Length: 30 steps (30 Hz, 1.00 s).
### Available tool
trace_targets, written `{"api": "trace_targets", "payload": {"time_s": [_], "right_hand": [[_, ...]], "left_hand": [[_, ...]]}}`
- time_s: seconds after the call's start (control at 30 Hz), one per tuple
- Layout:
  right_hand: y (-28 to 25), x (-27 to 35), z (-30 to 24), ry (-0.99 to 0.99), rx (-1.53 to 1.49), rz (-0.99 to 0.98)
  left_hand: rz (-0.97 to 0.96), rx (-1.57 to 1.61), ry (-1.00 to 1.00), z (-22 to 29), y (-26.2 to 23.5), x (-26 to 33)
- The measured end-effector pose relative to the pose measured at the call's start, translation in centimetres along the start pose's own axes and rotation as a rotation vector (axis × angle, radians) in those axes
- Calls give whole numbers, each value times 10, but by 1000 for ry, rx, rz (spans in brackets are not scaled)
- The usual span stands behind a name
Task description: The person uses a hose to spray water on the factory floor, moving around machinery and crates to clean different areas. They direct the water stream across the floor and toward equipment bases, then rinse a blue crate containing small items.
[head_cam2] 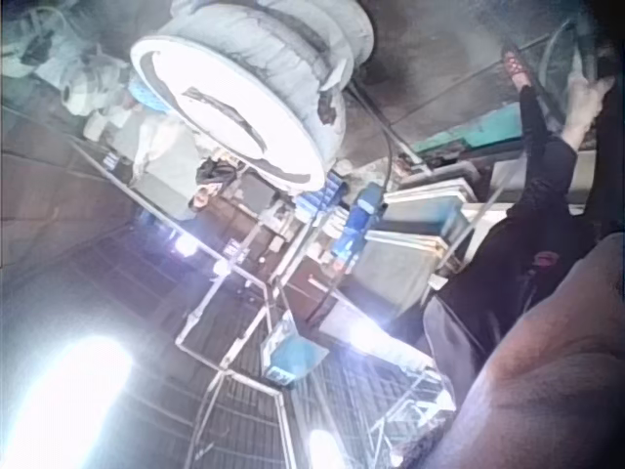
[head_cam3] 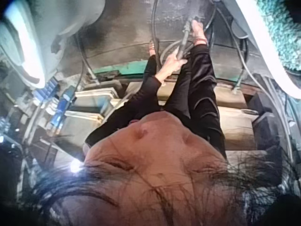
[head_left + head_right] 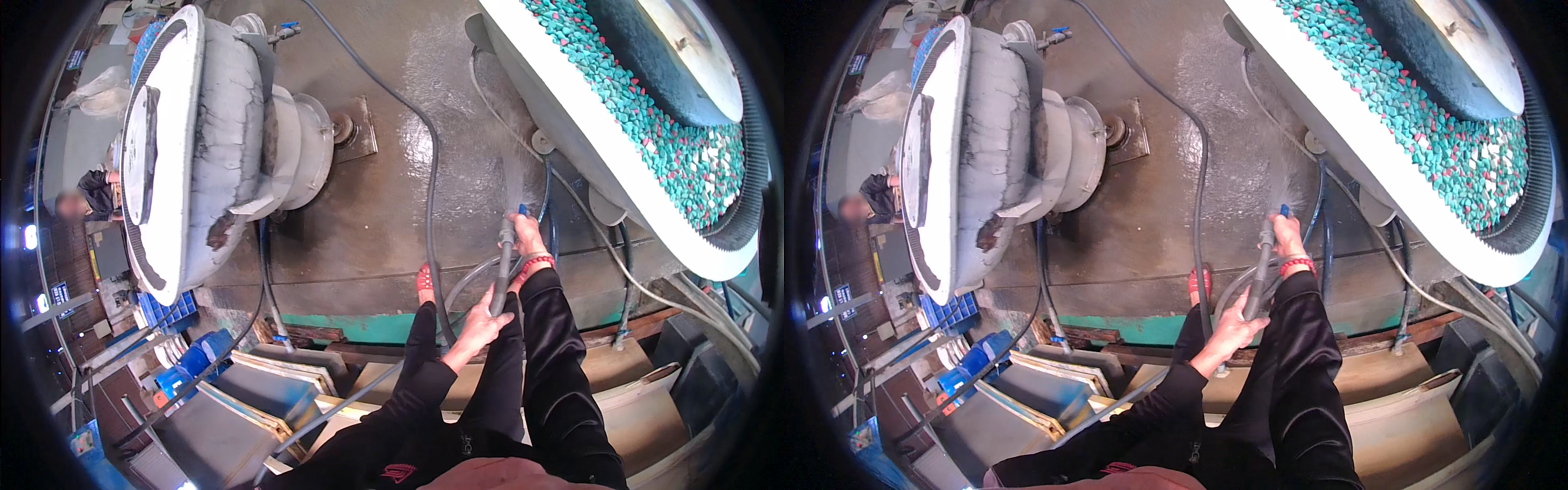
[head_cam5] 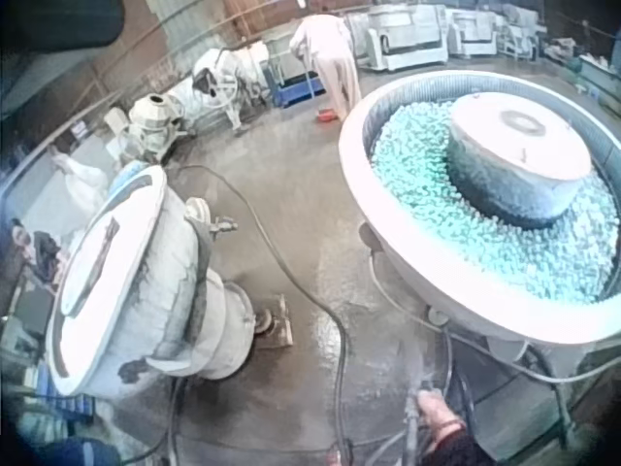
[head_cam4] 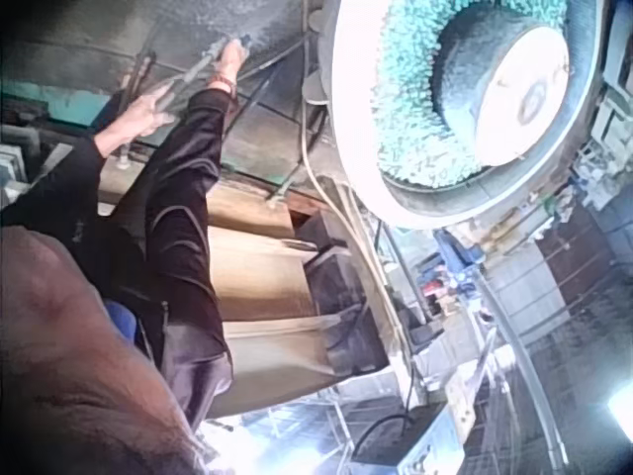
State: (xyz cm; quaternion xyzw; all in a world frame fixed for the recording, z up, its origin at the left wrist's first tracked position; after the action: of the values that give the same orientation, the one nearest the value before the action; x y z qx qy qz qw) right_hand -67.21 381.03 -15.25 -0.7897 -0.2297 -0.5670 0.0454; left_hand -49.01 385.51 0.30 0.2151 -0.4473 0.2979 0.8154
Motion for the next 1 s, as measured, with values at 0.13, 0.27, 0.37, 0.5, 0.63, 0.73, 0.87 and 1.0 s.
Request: {"api": "trace_targets", "payload": {"time_s": [0.13, 0.27, 0.37, 0.5, 0.63, 0.73, 0.87, 1.0], "right_hand": [[-16, -1, -28, 0, 64, -73], [17, 5, -46, -65, 237, -150], [55, 6, -56, -162, 548, -107], [104, 14, -82, -252, 1054, -17], [132, 32, -110, -351, 1179, 13], [152, 31, -122, -261, 1108, 84], [180, 1, -116, -327, 1110, 165], [232, -58, -89, -247, 1052, 91]], "left_hand": [[205, -198, 317, -5, 46, -20], [313, 60, 282, 0, 70, -22], [211, 394, 172, 21, 74, -12], [178, 799, 205, 68, 77, 1], [92, 847, 225, 103, 54, 13], [11, 761, 166, 122, 19, 18], [47, 663, 95, 160, -49, 9], [5, 736, -75, 184, -126, 0]]}}
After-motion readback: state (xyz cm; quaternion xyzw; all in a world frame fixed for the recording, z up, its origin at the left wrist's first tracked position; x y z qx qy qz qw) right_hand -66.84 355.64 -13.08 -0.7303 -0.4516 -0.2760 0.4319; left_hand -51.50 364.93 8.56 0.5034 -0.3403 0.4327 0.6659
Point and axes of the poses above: each hand's wrist, its own x-axis away from the middle knuckle, its own y-axis out of the palm, z = x × y, the point moved 1 cm from there along -x, towards the middle knuckle, and after that the axes turned 12 degrees about -x, right-handed, at the moved point
